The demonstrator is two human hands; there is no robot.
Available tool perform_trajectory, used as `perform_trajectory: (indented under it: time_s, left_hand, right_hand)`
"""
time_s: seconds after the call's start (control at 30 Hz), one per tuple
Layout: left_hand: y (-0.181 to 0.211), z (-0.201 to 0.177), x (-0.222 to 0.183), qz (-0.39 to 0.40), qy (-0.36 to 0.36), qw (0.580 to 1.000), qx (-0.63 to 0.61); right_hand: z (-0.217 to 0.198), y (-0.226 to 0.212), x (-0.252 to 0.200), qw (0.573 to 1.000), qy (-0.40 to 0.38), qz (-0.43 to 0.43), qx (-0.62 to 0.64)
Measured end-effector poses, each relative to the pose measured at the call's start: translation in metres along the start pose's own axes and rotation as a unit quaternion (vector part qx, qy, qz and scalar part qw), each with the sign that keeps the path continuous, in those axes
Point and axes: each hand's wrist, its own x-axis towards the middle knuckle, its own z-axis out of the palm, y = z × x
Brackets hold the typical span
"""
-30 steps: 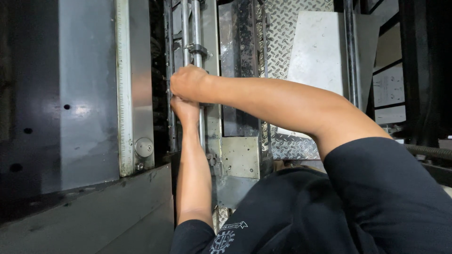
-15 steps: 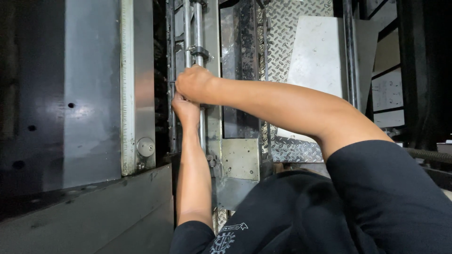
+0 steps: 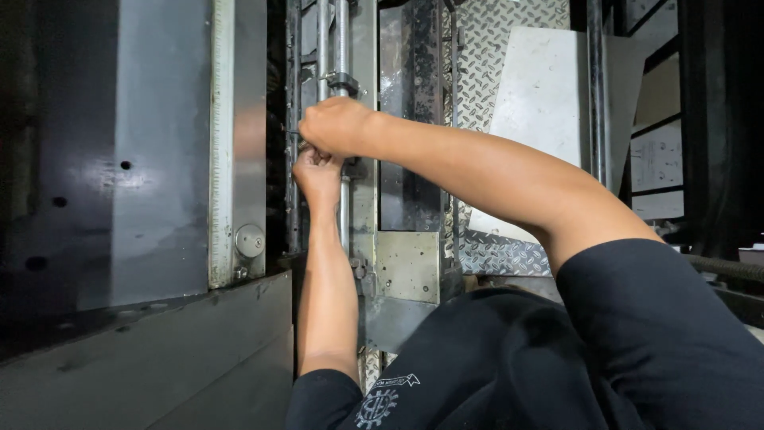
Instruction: Adjusting components within an offset printing machine.
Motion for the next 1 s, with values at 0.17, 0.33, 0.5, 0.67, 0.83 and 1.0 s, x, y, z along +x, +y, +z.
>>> perform_trajectory:
  time_s: [0.17,0.33,0.5,0.67,0.83,1.0]
  left_hand:
    - [-0.003,-0.002,0.000,-0.005,-0.011,1.000,-0.013]
    - [-0.007,-0.003,-0.001,0.038,-0.015,0.999,0.012]
    - [-0.002,0.002,-0.002,0.047,0.009,0.998,0.036]
    - [0.026,0.007,-0.006,0.008,0.010,1.000,0.004]
    - [0.037,0.006,-0.009,0.037,0.007,0.999,-0.035]
    - [0.045,0.004,-0.014,0.071,0.014,0.979,-0.189]
  right_hand:
    - [-0.013,0.005,0.002,0.999,0.040,-0.017,0.012]
    - [-0.033,0.008,-0.002,0.995,0.072,-0.027,0.069]
    - [-0.033,0.020,-0.006,0.976,0.136,0.003,0.169]
    - [-0.021,0.038,-0.021,0.942,0.147,0.081,0.290]
    - [0.010,0.060,-0.051,0.850,0.114,0.211,0.469]
    - [-0.008,0.036,-0.080,0.739,0.099,0.318,0.585]
